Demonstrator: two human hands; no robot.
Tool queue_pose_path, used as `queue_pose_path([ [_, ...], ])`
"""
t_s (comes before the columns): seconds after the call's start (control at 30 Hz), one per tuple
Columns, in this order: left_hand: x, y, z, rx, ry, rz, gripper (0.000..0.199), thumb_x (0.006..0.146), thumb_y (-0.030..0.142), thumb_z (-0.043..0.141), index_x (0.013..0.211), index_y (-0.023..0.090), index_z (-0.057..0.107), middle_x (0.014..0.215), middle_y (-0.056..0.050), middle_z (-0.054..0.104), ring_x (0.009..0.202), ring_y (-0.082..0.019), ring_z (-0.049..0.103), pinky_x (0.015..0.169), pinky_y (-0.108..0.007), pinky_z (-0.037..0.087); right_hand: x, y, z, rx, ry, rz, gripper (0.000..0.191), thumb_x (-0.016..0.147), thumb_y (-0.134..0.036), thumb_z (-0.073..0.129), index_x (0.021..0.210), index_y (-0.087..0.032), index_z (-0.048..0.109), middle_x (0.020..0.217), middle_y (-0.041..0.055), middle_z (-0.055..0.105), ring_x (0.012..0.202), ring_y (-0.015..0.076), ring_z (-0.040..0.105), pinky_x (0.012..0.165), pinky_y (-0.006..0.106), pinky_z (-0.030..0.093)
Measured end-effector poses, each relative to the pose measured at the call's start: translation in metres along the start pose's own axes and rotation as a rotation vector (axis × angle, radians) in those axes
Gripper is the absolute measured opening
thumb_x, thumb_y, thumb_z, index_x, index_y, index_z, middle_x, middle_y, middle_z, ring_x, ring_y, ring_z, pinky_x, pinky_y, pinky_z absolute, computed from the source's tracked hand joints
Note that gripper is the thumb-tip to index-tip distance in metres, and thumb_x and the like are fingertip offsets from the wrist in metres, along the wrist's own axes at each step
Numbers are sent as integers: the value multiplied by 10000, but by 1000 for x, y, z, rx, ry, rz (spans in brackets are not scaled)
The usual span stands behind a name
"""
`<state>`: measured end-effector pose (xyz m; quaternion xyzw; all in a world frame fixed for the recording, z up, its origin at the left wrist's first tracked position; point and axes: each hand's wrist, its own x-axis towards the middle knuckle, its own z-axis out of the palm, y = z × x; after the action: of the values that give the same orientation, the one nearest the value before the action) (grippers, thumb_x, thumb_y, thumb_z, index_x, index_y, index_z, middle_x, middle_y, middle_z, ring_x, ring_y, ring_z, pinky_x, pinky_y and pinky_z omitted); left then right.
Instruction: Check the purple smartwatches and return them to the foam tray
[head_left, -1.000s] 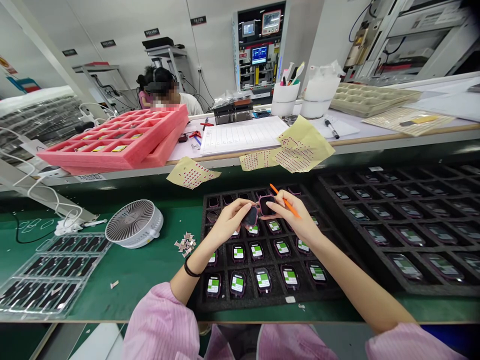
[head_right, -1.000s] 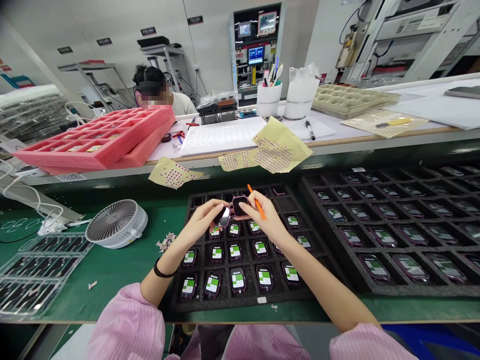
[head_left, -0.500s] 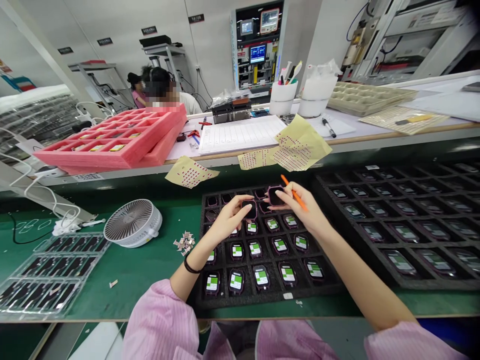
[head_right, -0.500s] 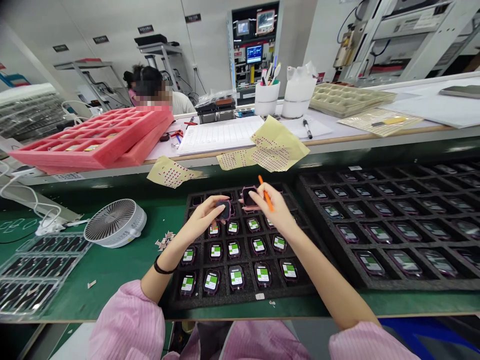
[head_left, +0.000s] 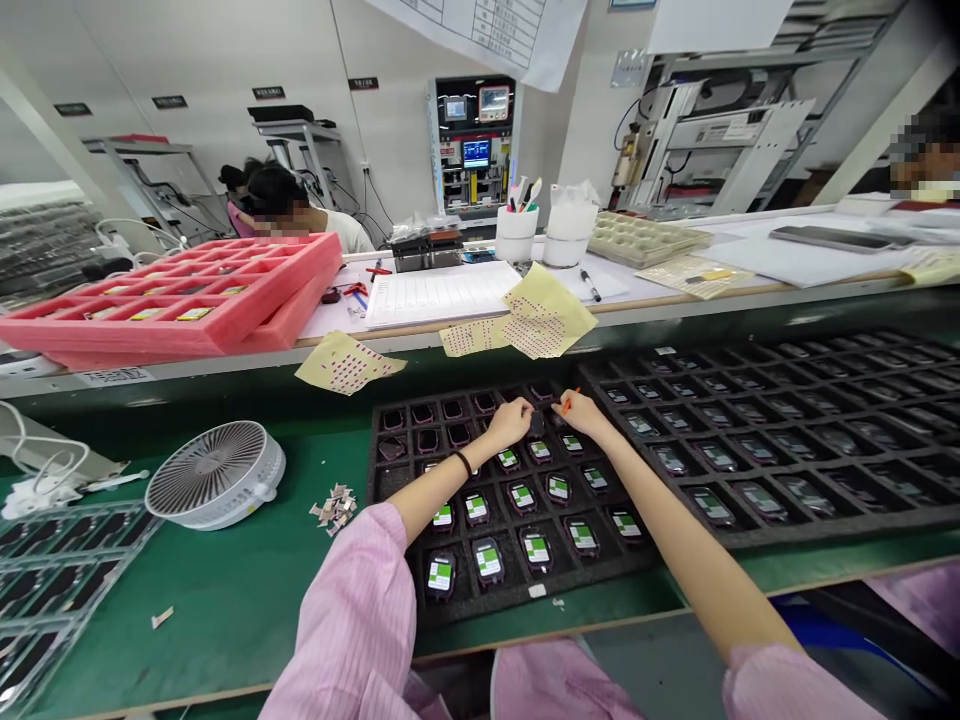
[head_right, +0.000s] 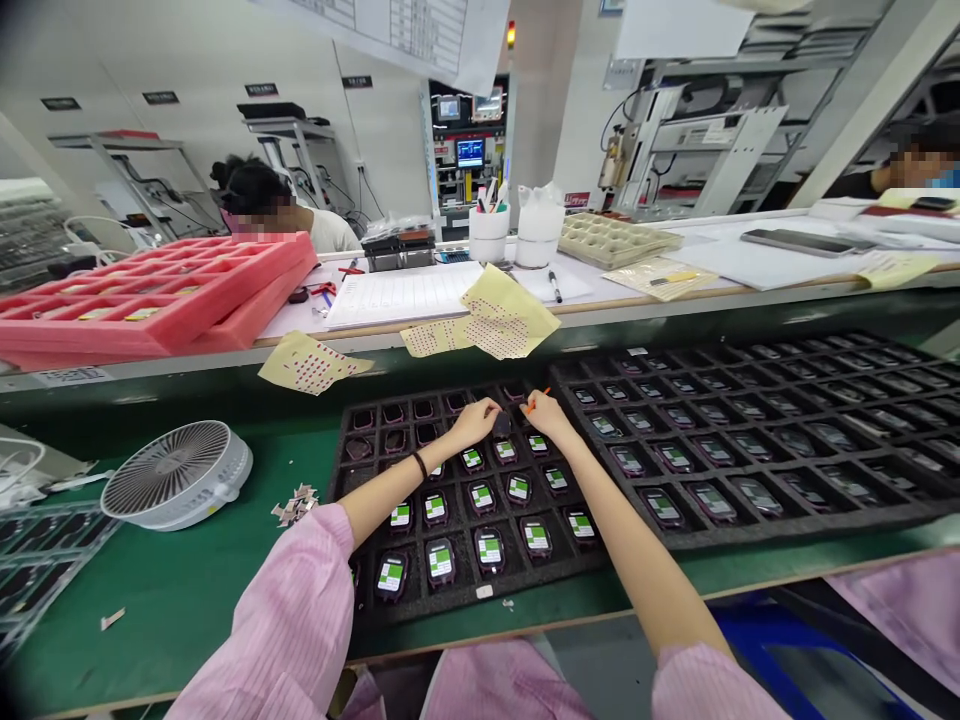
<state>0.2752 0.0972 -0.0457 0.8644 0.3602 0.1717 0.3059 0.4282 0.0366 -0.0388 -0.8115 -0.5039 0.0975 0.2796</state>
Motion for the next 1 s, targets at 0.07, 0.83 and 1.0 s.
queue_pose_path([
  [0.07, -4, -4, -9, 60, 25, -2, 192, 893, 190, 506, 1025, 131, 632, 1126, -138, 648, 1114, -256, 572, 976, -397, 447, -2, -2, -5, -17, 20, -6, 302, 751, -200, 600, 606, -254, 341, 550, -11, 508, 590, 191, 563, 588, 270, 395],
  [0.83, -143, -67, -113, 505, -237, -195, 354, 743, 277, 697, 1077, 172, 642, 1114, -116, 648, 1087, -292, 588, 900, -365, 473, -51, -75, 30, 50, -324, -324, 207, 862, -271, 545, 719, -240, 398, 663, -8, 577, 645, 168, 581, 640, 258, 421],
  [1.0, -143, -62, -104, 546, -244, -189, 408, 704, 224, 725, 1093, 141, 631, 1180, -157, 582, 1171, -343, 518, 943, -437, 450, -81, -100, 58, -7, -425, -346, 43, 869, -187, 541, 833, -203, 524, 828, 89, 685, 810, 232, 649, 716, 296, 436],
])
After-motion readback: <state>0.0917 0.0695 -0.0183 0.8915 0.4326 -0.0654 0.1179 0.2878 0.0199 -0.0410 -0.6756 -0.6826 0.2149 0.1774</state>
